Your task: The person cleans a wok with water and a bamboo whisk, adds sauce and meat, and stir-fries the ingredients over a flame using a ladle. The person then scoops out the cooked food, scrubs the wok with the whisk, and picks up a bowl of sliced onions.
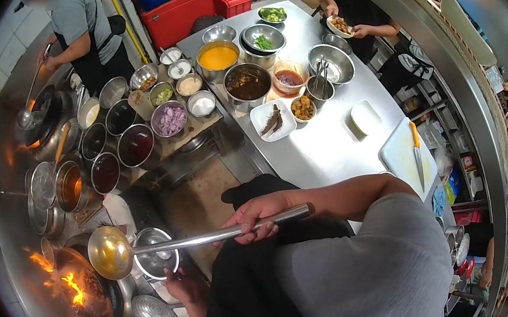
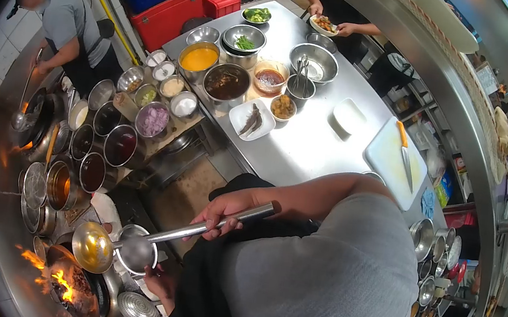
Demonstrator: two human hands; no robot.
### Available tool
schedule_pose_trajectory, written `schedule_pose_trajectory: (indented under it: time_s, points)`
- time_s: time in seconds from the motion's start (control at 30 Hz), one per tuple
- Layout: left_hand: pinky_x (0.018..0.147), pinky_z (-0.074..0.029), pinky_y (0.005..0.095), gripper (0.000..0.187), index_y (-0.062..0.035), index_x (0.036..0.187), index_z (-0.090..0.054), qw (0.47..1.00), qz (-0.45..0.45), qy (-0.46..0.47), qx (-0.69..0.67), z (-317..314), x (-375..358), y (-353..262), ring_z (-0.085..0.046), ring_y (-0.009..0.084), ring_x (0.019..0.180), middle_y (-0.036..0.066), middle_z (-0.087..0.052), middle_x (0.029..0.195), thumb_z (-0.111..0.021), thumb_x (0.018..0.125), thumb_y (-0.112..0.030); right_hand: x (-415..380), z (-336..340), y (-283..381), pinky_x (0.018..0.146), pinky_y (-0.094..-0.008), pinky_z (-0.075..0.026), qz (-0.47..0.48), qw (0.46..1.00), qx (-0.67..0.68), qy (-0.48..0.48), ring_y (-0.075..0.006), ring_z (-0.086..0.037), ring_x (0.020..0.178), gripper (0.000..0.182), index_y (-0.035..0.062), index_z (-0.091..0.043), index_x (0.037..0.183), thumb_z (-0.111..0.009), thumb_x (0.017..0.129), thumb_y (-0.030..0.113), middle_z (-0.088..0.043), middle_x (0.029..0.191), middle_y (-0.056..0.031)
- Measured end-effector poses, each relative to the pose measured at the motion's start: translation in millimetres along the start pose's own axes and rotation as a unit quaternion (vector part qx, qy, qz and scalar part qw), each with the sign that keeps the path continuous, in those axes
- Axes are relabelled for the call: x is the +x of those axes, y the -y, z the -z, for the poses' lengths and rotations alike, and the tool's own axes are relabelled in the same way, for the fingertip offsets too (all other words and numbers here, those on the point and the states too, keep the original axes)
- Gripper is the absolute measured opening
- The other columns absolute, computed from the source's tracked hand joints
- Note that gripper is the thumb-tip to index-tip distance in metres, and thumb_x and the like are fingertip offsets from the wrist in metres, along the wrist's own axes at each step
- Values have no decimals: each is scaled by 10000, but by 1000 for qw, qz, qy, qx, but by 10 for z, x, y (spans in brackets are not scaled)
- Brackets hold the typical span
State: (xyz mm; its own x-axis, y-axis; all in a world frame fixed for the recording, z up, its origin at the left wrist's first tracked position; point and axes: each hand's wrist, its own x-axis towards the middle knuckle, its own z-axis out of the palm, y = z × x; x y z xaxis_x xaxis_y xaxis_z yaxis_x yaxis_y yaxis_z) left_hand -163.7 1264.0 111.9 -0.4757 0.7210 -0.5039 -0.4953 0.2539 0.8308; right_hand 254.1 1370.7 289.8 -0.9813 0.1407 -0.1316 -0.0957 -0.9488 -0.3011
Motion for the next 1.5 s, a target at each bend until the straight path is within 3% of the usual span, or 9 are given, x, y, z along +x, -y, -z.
schedule_pose_trajectory:
  time_s: [0.47,0.53,0.57,0.6,0.63,0.7,0.9,1.13,1.5]
  points:
    - [842,-514,368,345,89,1168,-605,984,-130,-119,-38,-202,-155,-240,-614,254,1002,176,-634,1157,-653,1076,-240,-87,52,-83,388,-190,-391,10,999,46,15,-41,-471,488,736,-9,-245,1656,-583,1012,104,-562,900,-61]
    - [795,-531,361,405,105,1160,-594,933,-215,-165,236,-59,-103,-184,-606,246,968,176,-620,1106,-670,1065,-281,-109,62,-90,393,-189,-400,37,998,47,22,-32,-463,484,725,24,-260,1660,-546,998,106,-569,932,-49]
    - [763,-536,360,402,101,1129,-593,825,-283,-158,463,182,45,-56,-599,237,953,173,-608,1079,-674,1063,-287,-109,55,-78,393,-189,-400,16,998,44,34,-32,-463,484,725,24,-260,1660,-546,998,106,-569,932,-49]
    - [681,-525,365,342,39,1090,-573,933,-172,-167,268,3,78,-139,-600,234,853,139,-596,1003,-672,1063,-287,-137,29,-54,395,-193,-404,35,998,49,30,-37,-462,478,732,25,-245,1664,-552,1004,101,-568,928,-50]
    - [646,-521,350,297,-26,1079,-538,924,-128,-110,343,-135,45,-248,-593,216,750,108,-607,942,-670,1065,-292,-163,12,-17,397,-196,-408,53,997,53,26,-41,-461,471,740,25,-229,1668,-558,1009,96,-567,924,-51]
    - [634,-535,291,195,-75,1150,-585,997,-11,-70,-13,-685,-26,-236,-638,154,757,85,-687,979,-686,1050,-208,-177,-8,13,398,-201,-413,39,996,76,34,-47,-465,471,739,28,-219,1672,-562,1020,74,-560,912,-62]
    - [683,-604,333,194,-34,1139,-695,907,153,332,211,-2125,-47,426,-720,187,865,100,-743,1047,-719,982,-145,-250,-210,165,412,-224,-431,113,980,162,9,-64,-458,465,758,41,-160,1688,-539,1032,57,-540,927,-90]
    - [954,-536,354,318,-45,1211,-674,666,-79,698,251,-3142,-298,1412,-677,209,1016,131,-722,1117,-746,958,-223,-387,-234,237,412,-241,-439,155,977,143,-41,-79,-463,459,816,45,-113,1702,-580,1033,68,-533,926,-105]
    - [1039,-500,387,512,-47,1281,-638,613,274,600,434,-3399,-183,2438,-646,241,1149,143,-683,1223,-815,897,-336,-450,5,-2,415,-231,-410,209,974,90,-17,-52,-444,463,815,61,-96,1710,-555,1040,125,-519,966,-61]
